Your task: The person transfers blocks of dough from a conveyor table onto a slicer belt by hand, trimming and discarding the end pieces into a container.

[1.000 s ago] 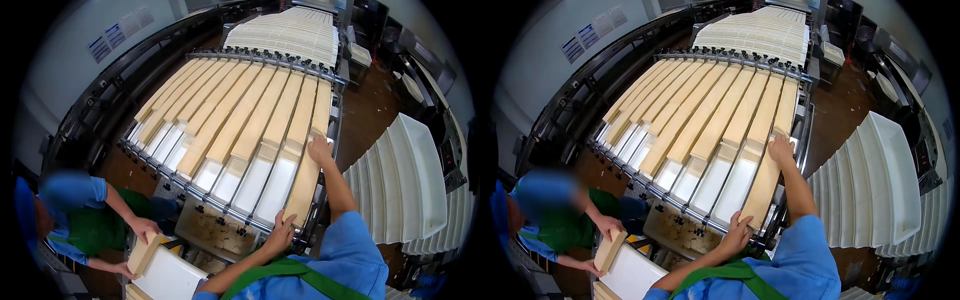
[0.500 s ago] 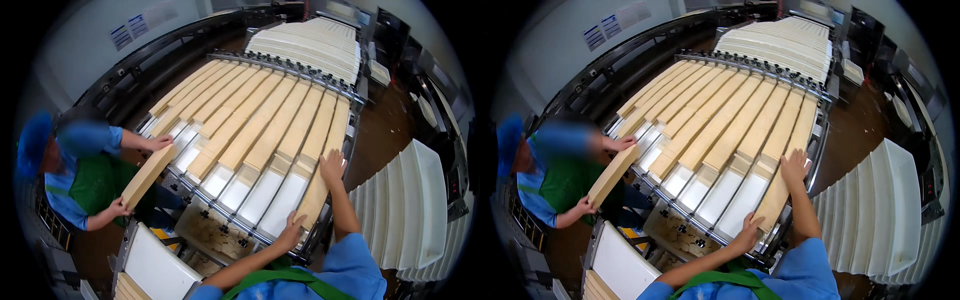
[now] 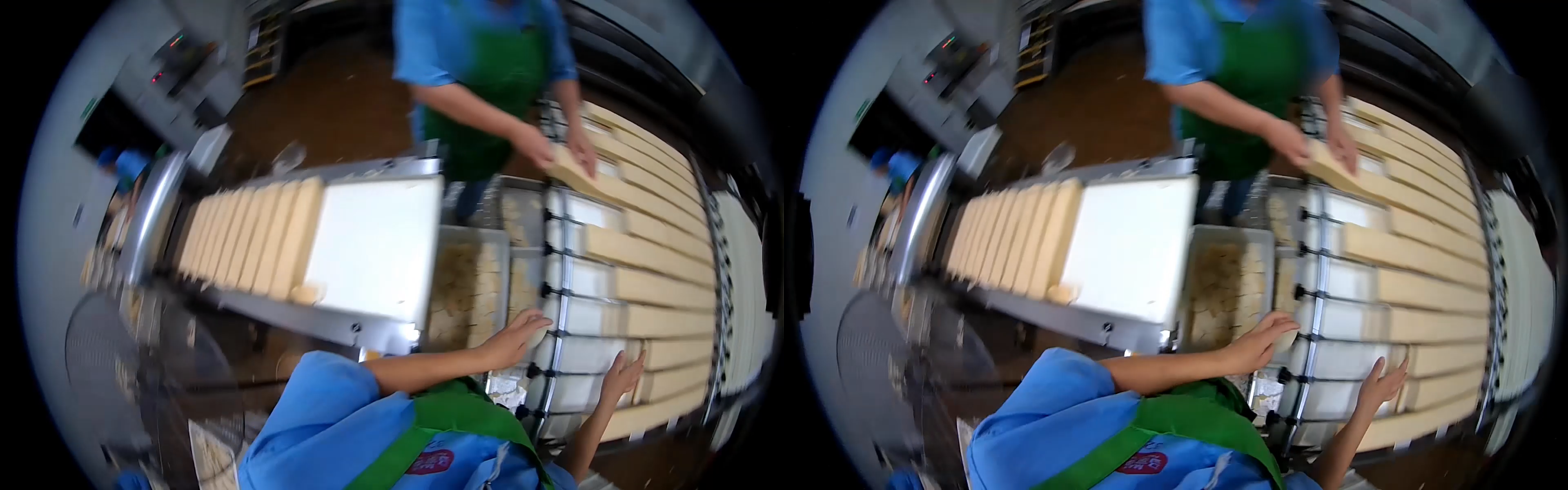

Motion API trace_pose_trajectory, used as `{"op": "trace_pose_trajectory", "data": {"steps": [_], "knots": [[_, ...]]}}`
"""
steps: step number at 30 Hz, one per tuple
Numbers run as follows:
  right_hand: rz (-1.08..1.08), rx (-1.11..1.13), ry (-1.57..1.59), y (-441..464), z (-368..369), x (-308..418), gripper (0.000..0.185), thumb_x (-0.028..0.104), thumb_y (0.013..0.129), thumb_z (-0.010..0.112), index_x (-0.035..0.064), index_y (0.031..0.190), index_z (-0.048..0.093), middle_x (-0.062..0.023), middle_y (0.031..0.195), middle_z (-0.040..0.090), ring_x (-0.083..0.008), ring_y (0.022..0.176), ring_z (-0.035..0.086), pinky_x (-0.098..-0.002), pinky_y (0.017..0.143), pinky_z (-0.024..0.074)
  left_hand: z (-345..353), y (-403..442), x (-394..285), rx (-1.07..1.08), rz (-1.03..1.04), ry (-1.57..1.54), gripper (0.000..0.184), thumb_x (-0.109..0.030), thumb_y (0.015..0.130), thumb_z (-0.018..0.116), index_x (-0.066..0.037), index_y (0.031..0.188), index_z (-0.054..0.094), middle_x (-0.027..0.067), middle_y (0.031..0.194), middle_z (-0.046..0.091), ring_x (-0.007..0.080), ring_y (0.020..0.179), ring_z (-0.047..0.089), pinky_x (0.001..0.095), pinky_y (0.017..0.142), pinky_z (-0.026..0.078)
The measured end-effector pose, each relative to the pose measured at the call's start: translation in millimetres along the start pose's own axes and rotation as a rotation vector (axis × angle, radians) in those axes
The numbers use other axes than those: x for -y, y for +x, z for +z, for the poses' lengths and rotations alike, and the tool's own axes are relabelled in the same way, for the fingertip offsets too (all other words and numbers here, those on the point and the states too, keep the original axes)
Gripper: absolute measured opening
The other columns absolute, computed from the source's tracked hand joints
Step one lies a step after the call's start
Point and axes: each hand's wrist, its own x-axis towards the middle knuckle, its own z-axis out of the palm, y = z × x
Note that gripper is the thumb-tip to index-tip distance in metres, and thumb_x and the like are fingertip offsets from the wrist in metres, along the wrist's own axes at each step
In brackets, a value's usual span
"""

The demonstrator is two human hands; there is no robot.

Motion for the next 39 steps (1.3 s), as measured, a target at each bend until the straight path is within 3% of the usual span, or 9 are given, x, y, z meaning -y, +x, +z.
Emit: {"op": "trace_pose_trajectory", "data": {"steps": [1,10,14,17,21,24,30,34,39], "knots": [[-0.051,-0.013,0.067,-4,4,27,0.067,0.04,0.09,0.055,0.0036,0.142,0.034,-0.0206,0.143,0.037,-0.0384,0.132,0.033,-0.0513,0.107,0.0258,-8,-8,14,-0.138,0.02,0.281,0.056,0.004,0.078,0.048,-0.009,0.132,0.044,0.0226,0.137,0.032,0.0404,0.129,0.032,0.0416,0.107,0.03],[-0.759,0.19,0.393,-35,67,232,0.057,0.025,0.082,0.064,-0.003,0.129,0.046,-0.0253,0.127,0.051,-0.0427,0.12,0.045,-0.0475,0.102,0.0339,-185,-138,52,-1.009,-0.286,0.621,0.051,-0.005,0.077,0.063,-0.001,0.125,0.047,0.0213,0.122,0.049,0.0395,0.122,0.039,0.047,0.103,0.032],[-0.916,0.308,0.313,-77,93,319,0.052,0.025,0.081,0.065,0.0027,0.126,0.051,-0.023,0.131,0.049,-0.0421,0.125,0.041,-0.0498,0.104,0.0306,-271,-239,60,-1.326,-0.859,0.969,0.064,-0.021,0.078,0.07,0.004,0.128,0.041,0.0292,0.127,0.039,0.0443,0.117,0.038,0.0465,0.103,0.03],[-0.976,0.456,0.315,-112,110,384,0.049,0.027,0.08,0.066,0.0057,0.123,0.055,-0.0217,0.134,0.047,-0.0407,0.128,0.038,-0.0499,0.105,0.0288,-310,-290,68,-1.477,-1.045,0.735,0.071,-0.022,0.073,0.074,0.005,0.128,0.039,0.0275,0.127,0.037,0.0433,0.12,0.035,0.0464,0.103,0.032],[-1.095,0.498,0.369,-164,124,473,0.037,0.021,0.078,0.067,0.0069,0.112,0.062,-0.0214,0.131,0.05,-0.0416,0.125,0.041,-0.0498,0.104,0.0324,-337,-309,86,-1.263,-1.02,0.609,0.082,-0.024,0.067,0.078,0.007,0.129,0.033,0.0301,0.121,0.035,0.0448,0.114,0.038,0.0463,0.1,0.035],[-1.052,0.624,0.367,-203,157,529,0.047,0.026,0.079,0.065,0.0073,0.122,0.057,-0.0215,0.138,0.044,-0.041,0.132,0.031,-0.0539,0.105,0.0224,-345,-303,80,-1.163,-0.963,0.571,0.082,-0.023,0.066,0.079,0.006,0.128,0.033,0.0299,0.12,0.035,0.0448,0.112,0.04,0.0456,0.097,0.039],[-1.018,0.696,0.156,-262,171,651,0.075,0.046,0.085,0.057,0.0001,0.14,0.035,-0.019,0.147,0.031,-0.035,0.136,0.024,-0.0481,0.108,0.0202,-351,-293,71,-1.021,-0.966,0.592,0.087,-0.028,0.067,0.079,0.006,0.129,0.029,0.0302,0.116,0.041,0.0489,0.1,0.051,0.0498,0.086,0.047],[-1.027,0.7,0.116,-287,175,726,0.071,0.056,0.09,0.043,0.0172,0.147,0.027,-0.0192,0.153,0.016,-0.0351,0.136,0.026,-0.047,0.107,0.0252,-355,-293,72,-0.939,-0.995,0.675,0.09,-0.034,0.07,0.077,0.009,0.131,0.027,0.031,0.113,0.046,0.0463,0.091,0.058,0.0482,0.076,0.052],[-1.003,0.799,0.081,-302,169,788,0.071,0.059,0.088,0.045,0.0227,0.147,0.029,-0.0187,0.155,0.013,-0.036,0.135,0.031,-0.0455,0.106,0.0311,-355,-295,74,-0.836,-1.041,0.74,0.099,-0.046,0.07,0.074,0.013,0.133,0.025,0.0297,0.112,0.049,0.0428,0.09,0.06,0.0466,0.073,0.053]]}}
